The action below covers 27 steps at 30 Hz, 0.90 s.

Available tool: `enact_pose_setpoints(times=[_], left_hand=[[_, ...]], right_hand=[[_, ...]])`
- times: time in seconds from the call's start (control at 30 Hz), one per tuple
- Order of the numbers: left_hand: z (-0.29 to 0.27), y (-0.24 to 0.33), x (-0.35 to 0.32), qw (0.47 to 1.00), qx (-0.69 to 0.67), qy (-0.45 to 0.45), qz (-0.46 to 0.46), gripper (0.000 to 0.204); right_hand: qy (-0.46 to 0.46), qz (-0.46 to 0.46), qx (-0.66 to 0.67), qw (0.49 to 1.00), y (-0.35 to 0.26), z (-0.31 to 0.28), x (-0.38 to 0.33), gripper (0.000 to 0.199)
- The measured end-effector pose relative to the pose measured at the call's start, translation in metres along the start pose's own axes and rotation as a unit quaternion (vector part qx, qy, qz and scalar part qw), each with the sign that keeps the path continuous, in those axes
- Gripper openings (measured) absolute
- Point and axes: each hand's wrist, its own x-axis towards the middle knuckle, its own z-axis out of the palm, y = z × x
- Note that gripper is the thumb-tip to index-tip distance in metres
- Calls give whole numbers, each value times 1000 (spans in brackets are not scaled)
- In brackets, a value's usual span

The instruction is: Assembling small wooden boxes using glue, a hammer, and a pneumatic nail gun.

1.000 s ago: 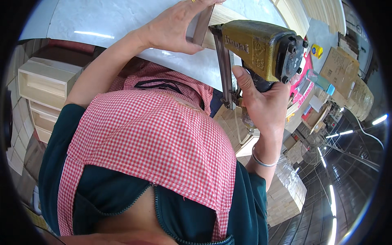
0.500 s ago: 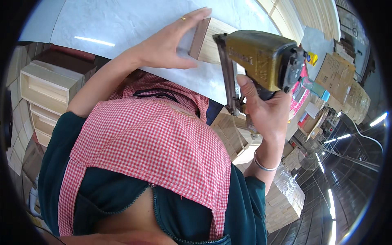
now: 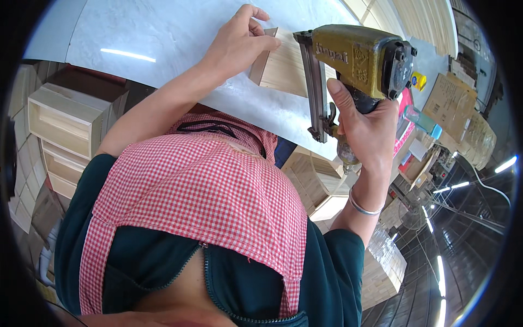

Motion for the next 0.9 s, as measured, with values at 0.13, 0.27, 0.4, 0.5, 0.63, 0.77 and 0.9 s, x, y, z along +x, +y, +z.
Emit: enact_pose_setpoints(times=[0.13, 0.27, 0.4, 0.5, 0.63, 0.77, 0.9], left_hand=[[0, 3, -1, 1000, -8, 2, -12, 47], [-3, 7, -4, 1000, -20, 3, -16, 47], [-2, 7, -6, 999, -24, -2, -21, 47], [-3, 10, -7, 999, -25, -5, -25, 48], [-5, 14, -9, 999, -20, -5, -33, 48], [1, 10, -7, 1000, -16, 0, -25, 41], [7, -10, 0, 842, 317, 232, 370, 42]], right_hand=[[-11, -8, -3, 1000, 0, -1, 4, 30], [-22, -12, -8, 1000, 1, -1, 8, 30], [-24, 3, -5, 1000, 5, -2, 6, 29], [-23, 10, -2, 1000, 5, -1, 5, 29], [-22, 15, 7, 1000, 6, -1, 4, 28], [33, 0, 22, 999, 11, -11, 0, 26], [79, 33, -13, 996, 27, -31, -5, 26]])
